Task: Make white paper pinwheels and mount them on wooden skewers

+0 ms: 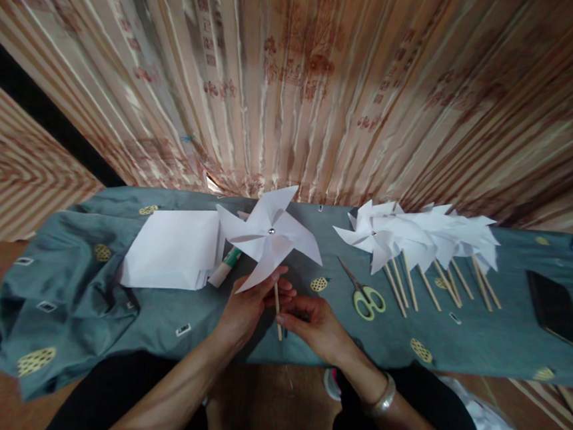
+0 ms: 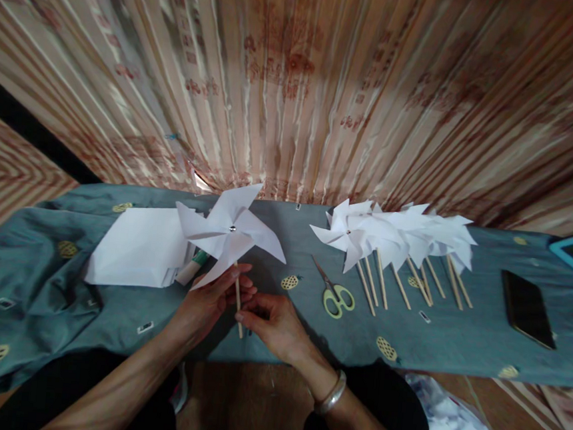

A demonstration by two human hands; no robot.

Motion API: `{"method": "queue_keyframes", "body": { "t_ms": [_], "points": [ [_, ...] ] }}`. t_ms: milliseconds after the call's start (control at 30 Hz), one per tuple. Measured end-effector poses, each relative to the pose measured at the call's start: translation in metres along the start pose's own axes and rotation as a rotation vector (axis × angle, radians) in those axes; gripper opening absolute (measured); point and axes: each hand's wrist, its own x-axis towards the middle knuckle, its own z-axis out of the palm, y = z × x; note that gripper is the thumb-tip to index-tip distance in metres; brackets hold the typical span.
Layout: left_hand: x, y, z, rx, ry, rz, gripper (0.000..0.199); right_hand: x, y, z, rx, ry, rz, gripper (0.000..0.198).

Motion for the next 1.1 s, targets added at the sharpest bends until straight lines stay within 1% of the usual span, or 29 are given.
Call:
{"method": "queue_keyframes", "body": {
  "t_ms": [133, 267, 467, 600, 833, 1100],
  "points": [
    [-0.0004, 0.0006, 0.0010, 0.000, 0.012, -0.004, 0.047, -0.0006, -0.0011, 0.0012, -0.025, 0.006, 0.014, 0.024],
    [-0.0018, 0.0011, 0.0016, 0.006, 0.012, -0.015, 0.047, -0.0006, -0.0014, 0.0023, -0.039, 0.014, -0.004, 0.022],
    [-0.0017, -0.0014, 0.0000, 0.002, 0.008, -0.011, 0.048, -0.0009, -0.0011, 0.0021, -0.063, 0.017, 0.000, 0.024],
    [-0.0014, -0.0024, -0.0005, 0.009, -0.001, -0.001, 0.047, -0.0014, -0.0017, 0.0021, -0.060, 0.022, 0.004, 0.024],
    [-0.0033, -0.0024, 0.0009, 0.010, 0.009, -0.022, 0.043, -0.0021, -0.0034, 0.0013, -0.072, 0.022, -0.030, 0.025],
    [-0.0040, -0.0037, -0.0038, 0.069, 0.029, 0.017, 0.041, -0.0004, -0.0035, -0.0018, -0.095, 0.057, -0.036, 0.023]
  ]
}}
